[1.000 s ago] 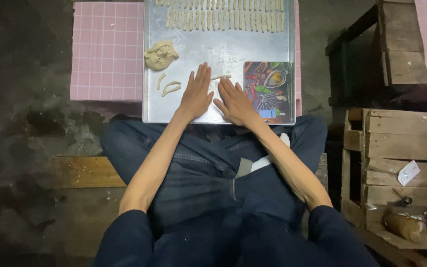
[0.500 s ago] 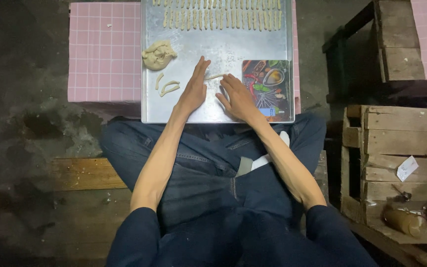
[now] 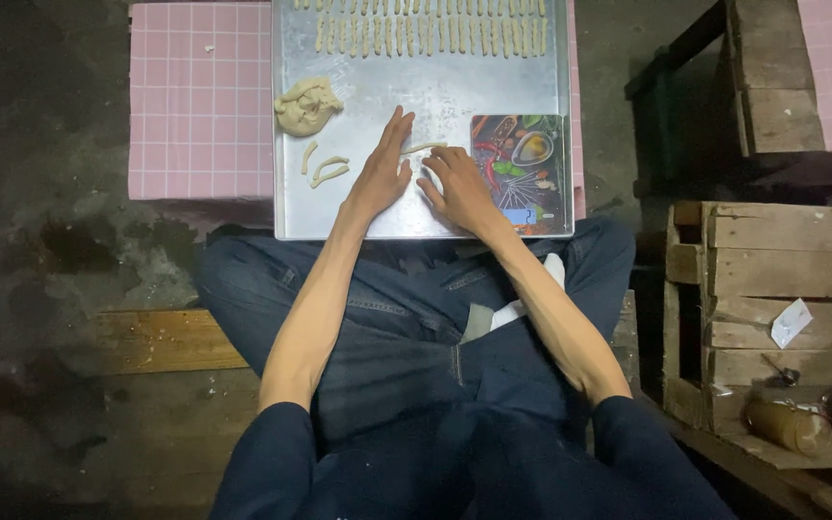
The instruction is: The person sits cross-legged on the floor and rolls a piece of dough into a long, thin rope on a metal tray. They then pinch the rope to create a ridged texture and place the finished piece onto the tray alongside others.
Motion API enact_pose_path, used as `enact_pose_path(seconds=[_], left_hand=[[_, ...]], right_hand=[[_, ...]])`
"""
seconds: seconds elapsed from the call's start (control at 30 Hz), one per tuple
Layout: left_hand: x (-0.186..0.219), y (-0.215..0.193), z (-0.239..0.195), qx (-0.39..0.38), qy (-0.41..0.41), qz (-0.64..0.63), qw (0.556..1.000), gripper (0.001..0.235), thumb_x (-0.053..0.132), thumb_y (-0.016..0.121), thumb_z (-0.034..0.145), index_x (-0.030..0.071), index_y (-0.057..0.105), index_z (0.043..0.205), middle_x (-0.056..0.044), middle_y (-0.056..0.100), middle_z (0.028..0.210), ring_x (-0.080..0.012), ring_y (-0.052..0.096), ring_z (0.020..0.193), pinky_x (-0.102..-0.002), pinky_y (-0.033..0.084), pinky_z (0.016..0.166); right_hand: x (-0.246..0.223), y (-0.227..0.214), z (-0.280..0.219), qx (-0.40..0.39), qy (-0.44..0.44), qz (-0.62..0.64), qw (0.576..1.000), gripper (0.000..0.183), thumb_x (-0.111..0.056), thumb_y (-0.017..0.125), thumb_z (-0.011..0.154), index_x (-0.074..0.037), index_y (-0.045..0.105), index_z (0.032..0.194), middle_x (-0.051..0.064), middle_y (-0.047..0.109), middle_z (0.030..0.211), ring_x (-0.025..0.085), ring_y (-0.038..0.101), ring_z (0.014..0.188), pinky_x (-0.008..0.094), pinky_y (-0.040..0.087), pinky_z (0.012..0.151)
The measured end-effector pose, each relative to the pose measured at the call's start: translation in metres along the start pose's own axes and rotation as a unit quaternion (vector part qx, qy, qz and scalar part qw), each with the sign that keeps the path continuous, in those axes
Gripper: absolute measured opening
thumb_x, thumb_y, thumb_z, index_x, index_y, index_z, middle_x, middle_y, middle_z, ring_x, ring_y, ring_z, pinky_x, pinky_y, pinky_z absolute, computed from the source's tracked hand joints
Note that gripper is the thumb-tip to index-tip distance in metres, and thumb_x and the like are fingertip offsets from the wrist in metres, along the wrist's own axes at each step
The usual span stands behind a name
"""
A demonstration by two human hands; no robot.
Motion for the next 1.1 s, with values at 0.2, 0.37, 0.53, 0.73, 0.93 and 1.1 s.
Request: enact_pose_path(seconds=[0.2,0.37,0.53,0.73,0.93,1.1], left_hand=[[-0.035,-0.014,0.003,0.031,-0.016,0.161,0.986,0.056,0.007,0.073,0.086,0.010,0.058,0.140,-0.015,0.053,0.143,-0.0328,0.054,0.134,-0.047,0.042,0.112],[-0.058,0.001,-0.008,0.096,-0.077,0.243,0.962,0.035,0.035,0.084,0.085,0.009,0.070,0.103,-0.007,0.054,0.098,-0.0267,0.059,0.091,-0.042,0.046,0.079],[-0.066,0.013,0.001,0.082,-0.105,0.272,0.953,0.010,0.022,0.073,0.094,0.012,0.075,0.095,-0.003,0.059,0.084,-0.0203,0.062,0.079,-0.035,0.045,0.072],[-0.030,0.001,0.002,0.113,-0.021,0.232,0.966,0.006,0.011,0.072,0.096,0.007,0.076,0.099,-0.009,0.061,0.088,-0.0255,0.064,0.084,-0.036,0.046,0.075],[-0.035,0.010,0.007,0.105,0.018,0.230,0.967,0.006,0.013,0.074,0.095,0.008,0.078,0.097,-0.008,0.063,0.089,-0.0241,0.063,0.088,-0.035,0.047,0.078],[-0.033,0.003,0.006,0.100,-0.006,0.189,0.977,0.020,0.012,0.074,0.096,0.001,0.074,0.112,-0.013,0.063,0.099,-0.0296,0.063,0.095,-0.039,0.049,0.083]], right_hand=[[0.006,0.000,0.000,0.010,-0.003,-0.013,1.000,0.035,-0.033,0.065,0.103,-0.004,0.073,0.121,0.018,0.068,0.116,0.033,0.061,0.112,0.041,0.049,0.092],[0.016,0.004,0.004,0.015,-0.013,-0.019,1.000,0.030,-0.028,0.066,0.102,-0.004,0.074,0.118,0.017,0.068,0.107,0.032,0.060,0.101,0.041,0.049,0.086],[0.022,0.012,0.012,0.029,-0.020,-0.031,0.999,0.028,-0.029,0.068,0.100,-0.006,0.075,0.114,0.014,0.066,0.102,0.030,0.059,0.096,0.040,0.050,0.082],[0.021,0.008,0.011,0.027,-0.024,-0.030,0.999,0.026,-0.028,0.067,0.101,-0.006,0.075,0.113,0.015,0.065,0.100,0.030,0.059,0.094,0.039,0.050,0.083],[0.022,0.005,0.014,0.019,-0.009,-0.035,0.999,0.024,-0.025,0.068,0.100,-0.005,0.075,0.112,0.014,0.066,0.099,0.028,0.059,0.093,0.038,0.049,0.083],[0.019,0.013,0.030,0.041,-0.032,-0.041,0.998,0.016,-0.018,0.070,0.095,-0.011,0.077,0.107,0.011,0.063,0.098,0.028,0.057,0.093,0.038,0.049,0.079]])
Point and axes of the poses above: each hand's wrist, its own z-axis towards the middle knuckle, its own y-axis out of the palm, x = y × z, the point moved 3 cm from there along z, towards the middle knuckle
